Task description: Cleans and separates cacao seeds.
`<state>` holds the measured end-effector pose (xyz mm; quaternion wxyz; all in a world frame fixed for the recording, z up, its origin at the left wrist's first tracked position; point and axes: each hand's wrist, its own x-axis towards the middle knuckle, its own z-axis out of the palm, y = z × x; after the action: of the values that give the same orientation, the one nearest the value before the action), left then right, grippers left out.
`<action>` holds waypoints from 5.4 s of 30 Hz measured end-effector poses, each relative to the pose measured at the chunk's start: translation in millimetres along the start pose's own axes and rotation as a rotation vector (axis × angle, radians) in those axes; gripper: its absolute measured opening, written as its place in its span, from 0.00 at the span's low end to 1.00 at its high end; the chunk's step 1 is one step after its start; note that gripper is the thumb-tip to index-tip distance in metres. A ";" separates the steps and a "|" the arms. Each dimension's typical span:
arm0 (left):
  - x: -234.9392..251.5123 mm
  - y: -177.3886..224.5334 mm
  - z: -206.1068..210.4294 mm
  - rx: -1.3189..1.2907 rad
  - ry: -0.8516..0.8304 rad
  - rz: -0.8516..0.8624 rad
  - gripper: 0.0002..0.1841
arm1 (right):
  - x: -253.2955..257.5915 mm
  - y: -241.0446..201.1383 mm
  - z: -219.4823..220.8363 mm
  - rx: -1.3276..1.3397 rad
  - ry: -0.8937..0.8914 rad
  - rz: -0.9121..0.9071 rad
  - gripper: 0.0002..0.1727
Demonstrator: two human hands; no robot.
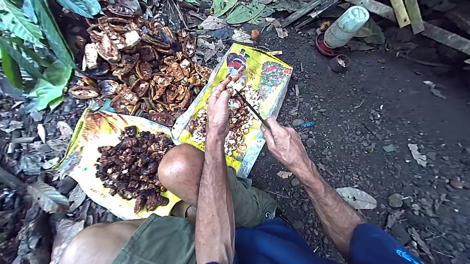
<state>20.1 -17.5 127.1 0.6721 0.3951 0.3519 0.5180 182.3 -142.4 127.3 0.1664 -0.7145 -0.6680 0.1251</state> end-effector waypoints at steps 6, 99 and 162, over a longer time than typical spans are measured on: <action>-0.7 -2.0 -2.9 0.194 -0.073 0.005 0.26 | 0.1 2.5 7.0 0.044 -0.051 0.034 0.16; -9.6 18.5 -14.1 0.490 -0.106 0.067 0.17 | 10.1 -15.0 8.5 0.145 -0.176 0.041 0.12; 7.8 0.6 -4.1 -0.137 -0.014 -0.206 0.24 | 19.8 2.7 7.8 0.154 -0.102 0.094 0.17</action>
<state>17.9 -9.1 125.4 0.7496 0.3137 0.3495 0.4664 183.1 -122.3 119.9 0.1803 -0.7229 -0.6297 0.2199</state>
